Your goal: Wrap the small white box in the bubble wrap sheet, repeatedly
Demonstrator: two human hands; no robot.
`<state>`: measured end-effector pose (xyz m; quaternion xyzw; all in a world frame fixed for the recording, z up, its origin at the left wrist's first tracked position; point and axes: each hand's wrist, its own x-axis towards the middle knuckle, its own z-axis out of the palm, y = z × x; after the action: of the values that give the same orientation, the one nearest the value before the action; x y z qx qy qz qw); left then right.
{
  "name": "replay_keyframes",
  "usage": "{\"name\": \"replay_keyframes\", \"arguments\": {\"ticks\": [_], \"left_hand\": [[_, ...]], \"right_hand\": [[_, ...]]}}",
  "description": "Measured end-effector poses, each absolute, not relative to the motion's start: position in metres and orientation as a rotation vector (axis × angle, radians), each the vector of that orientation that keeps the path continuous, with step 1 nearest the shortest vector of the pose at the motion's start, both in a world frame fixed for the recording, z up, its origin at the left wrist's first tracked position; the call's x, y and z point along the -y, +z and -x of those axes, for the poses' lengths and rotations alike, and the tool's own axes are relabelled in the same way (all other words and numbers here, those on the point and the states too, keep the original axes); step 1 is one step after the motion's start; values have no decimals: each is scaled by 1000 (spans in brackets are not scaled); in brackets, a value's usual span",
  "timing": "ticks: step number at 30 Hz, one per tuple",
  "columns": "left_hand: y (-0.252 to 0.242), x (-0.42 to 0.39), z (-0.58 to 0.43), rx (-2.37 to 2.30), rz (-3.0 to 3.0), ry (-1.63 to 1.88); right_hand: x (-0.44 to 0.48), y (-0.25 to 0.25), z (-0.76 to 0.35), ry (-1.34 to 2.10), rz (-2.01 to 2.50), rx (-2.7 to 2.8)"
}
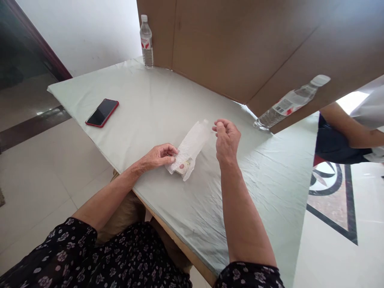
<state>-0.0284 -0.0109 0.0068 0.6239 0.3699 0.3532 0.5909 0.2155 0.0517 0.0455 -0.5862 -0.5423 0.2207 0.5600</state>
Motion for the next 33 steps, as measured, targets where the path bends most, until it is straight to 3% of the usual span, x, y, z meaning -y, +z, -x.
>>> {"name": "replay_keyframes", "arguments": {"ticks": [13, 24, 33], "left_hand": [[11, 19, 20, -982, -1651, 907], [3, 10, 22, -1451, -1582, 1150], [-3, 10, 23, -1641, -1911, 1143]], "right_hand": [[33, 27, -199, 569, 1850, 1639], [28, 17, -225, 559, 1636, 1413], [43, 36, -216, 96, 1511, 1508]]}}
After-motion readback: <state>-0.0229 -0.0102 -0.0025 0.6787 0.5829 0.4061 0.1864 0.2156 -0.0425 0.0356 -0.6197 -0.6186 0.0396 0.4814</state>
